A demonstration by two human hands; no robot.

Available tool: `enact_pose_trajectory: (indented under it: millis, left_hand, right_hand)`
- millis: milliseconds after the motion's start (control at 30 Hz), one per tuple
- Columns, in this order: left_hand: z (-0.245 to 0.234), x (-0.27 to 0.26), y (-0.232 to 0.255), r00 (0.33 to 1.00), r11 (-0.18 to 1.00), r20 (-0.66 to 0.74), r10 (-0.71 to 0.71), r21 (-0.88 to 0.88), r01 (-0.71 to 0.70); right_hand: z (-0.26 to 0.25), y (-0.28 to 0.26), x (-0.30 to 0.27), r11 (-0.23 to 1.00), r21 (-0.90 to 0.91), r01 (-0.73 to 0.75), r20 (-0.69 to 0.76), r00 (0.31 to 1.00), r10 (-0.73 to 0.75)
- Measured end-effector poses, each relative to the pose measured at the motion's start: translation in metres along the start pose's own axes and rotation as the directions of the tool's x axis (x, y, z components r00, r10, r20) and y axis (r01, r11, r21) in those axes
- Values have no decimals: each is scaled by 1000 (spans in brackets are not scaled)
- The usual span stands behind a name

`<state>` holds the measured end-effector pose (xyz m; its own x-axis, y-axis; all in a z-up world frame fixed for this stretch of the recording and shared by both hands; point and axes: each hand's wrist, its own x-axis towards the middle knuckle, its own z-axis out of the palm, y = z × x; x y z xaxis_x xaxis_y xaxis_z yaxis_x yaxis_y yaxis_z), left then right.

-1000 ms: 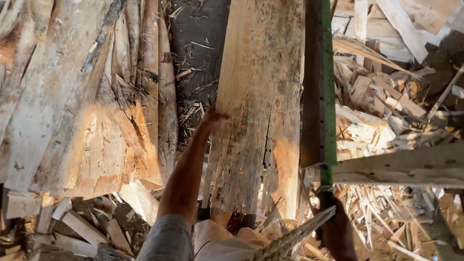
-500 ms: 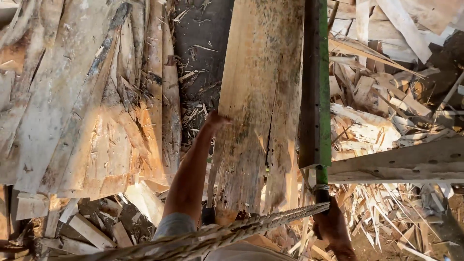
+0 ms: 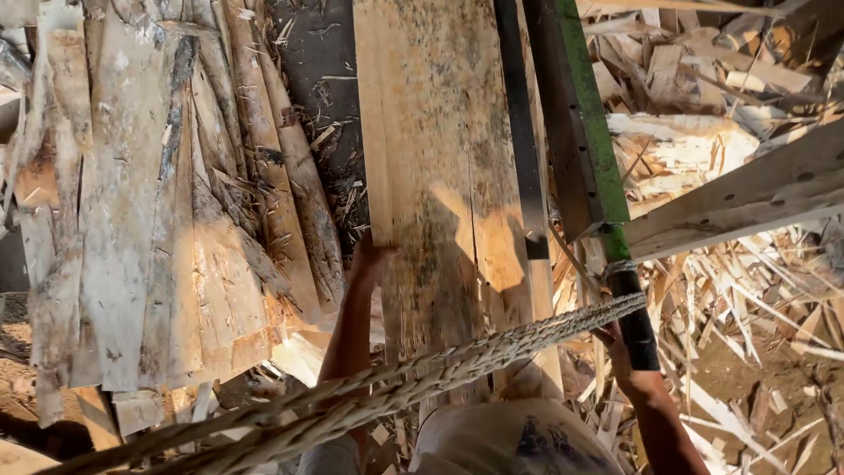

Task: The person uses a rope attached to a large blade to split a piece of wood on a workbench. They pull the rope to drive the blade through the wood, then remove the split pieces and place them on a pile.

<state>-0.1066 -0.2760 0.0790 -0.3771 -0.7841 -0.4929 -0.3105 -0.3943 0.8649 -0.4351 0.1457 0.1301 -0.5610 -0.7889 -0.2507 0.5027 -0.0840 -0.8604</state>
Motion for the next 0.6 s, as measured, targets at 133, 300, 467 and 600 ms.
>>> enact_pose_trajectory:
  millis: [133,300,467,600]
  left_hand:
    - [17,-39,9,919,925,-306,248,358,-130]
    - [107,-91,7,754,457,-119,646,852,-257]
    - [155,-111,8,805,426,-54,591,868,-254]
    - [177,-128,4,846,410,-16,533,879,-242]
  right_hand:
    - [-67,140,19,747,-597,-293,-279,949,149]
    - [-46,177,34,590,-629,-506,-322,860,395]
    - [-63,193,30,402,-904,-148,-69,976,205]
    - [-128,214,19,714,-411,-566,-381,819,430]
